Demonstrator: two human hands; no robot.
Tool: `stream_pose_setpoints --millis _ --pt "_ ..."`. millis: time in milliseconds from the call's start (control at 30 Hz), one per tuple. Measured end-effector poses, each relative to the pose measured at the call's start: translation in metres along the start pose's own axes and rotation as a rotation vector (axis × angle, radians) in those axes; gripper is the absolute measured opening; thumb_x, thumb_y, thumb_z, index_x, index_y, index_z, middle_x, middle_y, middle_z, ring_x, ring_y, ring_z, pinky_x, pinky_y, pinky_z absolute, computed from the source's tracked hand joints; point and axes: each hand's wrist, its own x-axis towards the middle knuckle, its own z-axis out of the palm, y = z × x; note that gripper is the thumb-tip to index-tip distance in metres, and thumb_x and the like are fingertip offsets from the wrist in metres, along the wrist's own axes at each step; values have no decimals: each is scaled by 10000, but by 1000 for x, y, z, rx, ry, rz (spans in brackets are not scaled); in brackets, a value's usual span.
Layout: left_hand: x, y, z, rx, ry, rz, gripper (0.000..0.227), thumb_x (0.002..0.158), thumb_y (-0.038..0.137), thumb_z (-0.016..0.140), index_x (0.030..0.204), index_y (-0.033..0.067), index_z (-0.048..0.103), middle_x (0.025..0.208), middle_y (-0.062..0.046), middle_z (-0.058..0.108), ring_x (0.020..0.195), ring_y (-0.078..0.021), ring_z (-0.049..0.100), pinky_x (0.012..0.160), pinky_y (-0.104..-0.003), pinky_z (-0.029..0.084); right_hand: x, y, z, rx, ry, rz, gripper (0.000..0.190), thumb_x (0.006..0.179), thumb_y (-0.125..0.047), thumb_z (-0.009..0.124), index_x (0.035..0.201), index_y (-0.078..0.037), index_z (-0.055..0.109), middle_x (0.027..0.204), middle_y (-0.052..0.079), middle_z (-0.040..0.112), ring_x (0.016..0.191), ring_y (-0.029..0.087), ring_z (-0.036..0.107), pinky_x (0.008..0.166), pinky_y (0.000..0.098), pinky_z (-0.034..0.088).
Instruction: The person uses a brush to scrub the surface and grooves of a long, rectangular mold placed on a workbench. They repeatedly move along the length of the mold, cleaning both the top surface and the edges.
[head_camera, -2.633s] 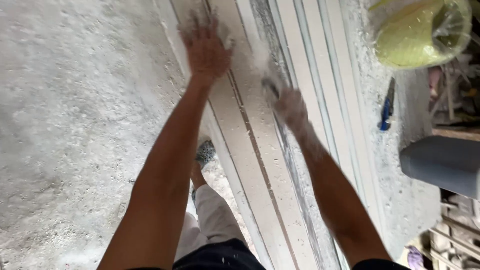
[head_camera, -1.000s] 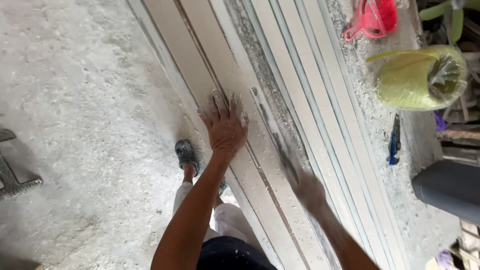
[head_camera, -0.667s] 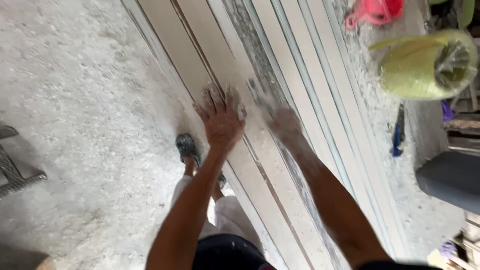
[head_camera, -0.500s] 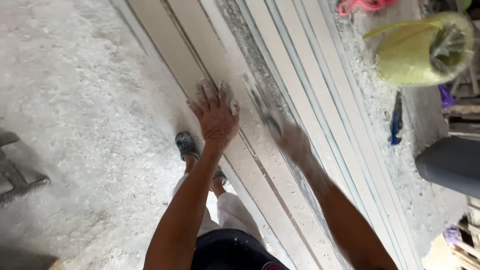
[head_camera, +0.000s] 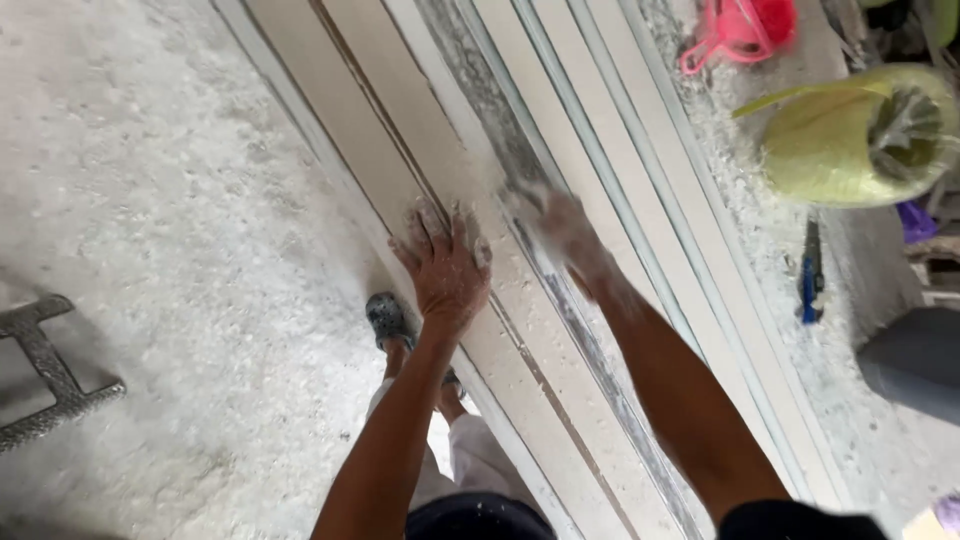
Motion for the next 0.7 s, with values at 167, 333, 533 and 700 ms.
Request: stream_pose_setpoints --millis 167,333,533,700 --pt "-3 6 -18 43 -49 -56 693 1061 510 381 1634 125 317 1713 -271 86 1588 -469 69 1213 -708 -10 -146 177 32 -149 -66 122 521 1017 -473 399 1507 -312 470 1261 171 707 492 128 684 454 300 632" --pt "-1 8 -23 -9 -125 -80 744 1009 541 380 1621 130 280 1681 -268 75 1548 -466 41 1171 -718 -38 -24 123 28 -217 -23 -89 577 1064 -524 375 1550 -214 410 1278 216 687 480 104 672 494 245 595" --pt "4 1 -10 1 -103 -67 728 1034 545 346 1646 160 261 1694 -262 72 1566 -449 39 1187 -723 -50 45 -19 22 -284 19 -117 549 1066 -530 417 1497 -214 544 772 103 671 423 100 399 337 258 350" --pt "0 5 -16 -12 -28 -57 719 1029 530 335 1642 156 313 1694 -272 84 1566 -459 46 1190 -730 -39 -85 73 42 -252 128 -230 632 1066 -457 297 1592 -106 312 527 48 585 283 85 427 178 266 364"
